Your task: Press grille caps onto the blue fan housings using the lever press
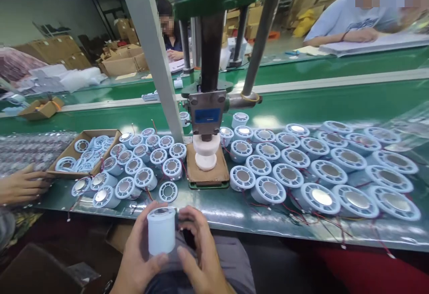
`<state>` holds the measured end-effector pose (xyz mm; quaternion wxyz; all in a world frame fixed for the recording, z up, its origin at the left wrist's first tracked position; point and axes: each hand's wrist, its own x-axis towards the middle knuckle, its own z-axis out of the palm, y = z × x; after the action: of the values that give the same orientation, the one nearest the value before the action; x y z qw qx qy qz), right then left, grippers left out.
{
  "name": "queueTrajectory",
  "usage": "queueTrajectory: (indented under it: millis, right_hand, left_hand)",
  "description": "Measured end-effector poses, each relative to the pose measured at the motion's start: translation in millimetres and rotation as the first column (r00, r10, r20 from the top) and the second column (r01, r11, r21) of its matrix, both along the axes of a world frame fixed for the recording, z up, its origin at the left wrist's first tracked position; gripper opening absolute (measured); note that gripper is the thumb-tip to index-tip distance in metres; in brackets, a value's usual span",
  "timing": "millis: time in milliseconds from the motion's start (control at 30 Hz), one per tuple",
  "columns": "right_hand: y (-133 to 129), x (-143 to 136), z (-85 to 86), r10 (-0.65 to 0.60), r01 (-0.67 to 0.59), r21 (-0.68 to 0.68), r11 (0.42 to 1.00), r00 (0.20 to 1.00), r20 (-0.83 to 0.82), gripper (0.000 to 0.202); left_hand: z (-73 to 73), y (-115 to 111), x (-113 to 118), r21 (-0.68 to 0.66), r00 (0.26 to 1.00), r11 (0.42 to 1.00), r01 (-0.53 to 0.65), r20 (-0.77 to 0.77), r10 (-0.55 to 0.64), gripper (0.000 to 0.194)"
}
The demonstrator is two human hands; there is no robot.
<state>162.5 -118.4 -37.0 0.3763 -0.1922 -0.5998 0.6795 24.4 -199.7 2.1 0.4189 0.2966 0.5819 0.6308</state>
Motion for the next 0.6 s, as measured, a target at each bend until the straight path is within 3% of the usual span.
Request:
queueTrajectory:
  millis: [67, 167, 333, 467, 600]
  right_hand:
    - [-3, -7, 6.7, 0.110, -0.114, -0.235, 0.965, 0.993, -0.031, 0.055]
    - [-1, -15, 19.1, 0.304, -0.305, -0.340, 0.890, 0.951, -0.056, 0.073]
    - [-3, -12, 17.7, 0.244, -0.206, -0.295, 0.933, 0.965, 0.097, 0.089]
    - [-8, -7, 11.9, 0.142, -0.105, -0.202, 0.974, 0.974, 0.179, 0.086]
    - [-9, -5, 13.6, 0.057, -0.050, -0.045, 0.998, 0.985, 0.161, 0.078]
  left_hand:
    - [1.0, -3, -4, 0.006, 0.998, 0.998, -0.058, -0.033, 0.058, 0.098]
    - [0.2, -3, -2, 0.037, 0.999, 0.998, -0.053, 0.006, 0.053, 0.095]
    - [-8.8, 1, 10, 0.082, 0.993, 0.997, 0.000, 0.118, -0.010, 0.087]
    - [-15.1, -1, 15, 0.116, 0.991, 0.993, 0.001, 0.134, -0.016, 0.086]
    - [-19.7, -8, 14, 0.108, 0.992, 0.994, 0.034, 0.116, -0.047, 0.085]
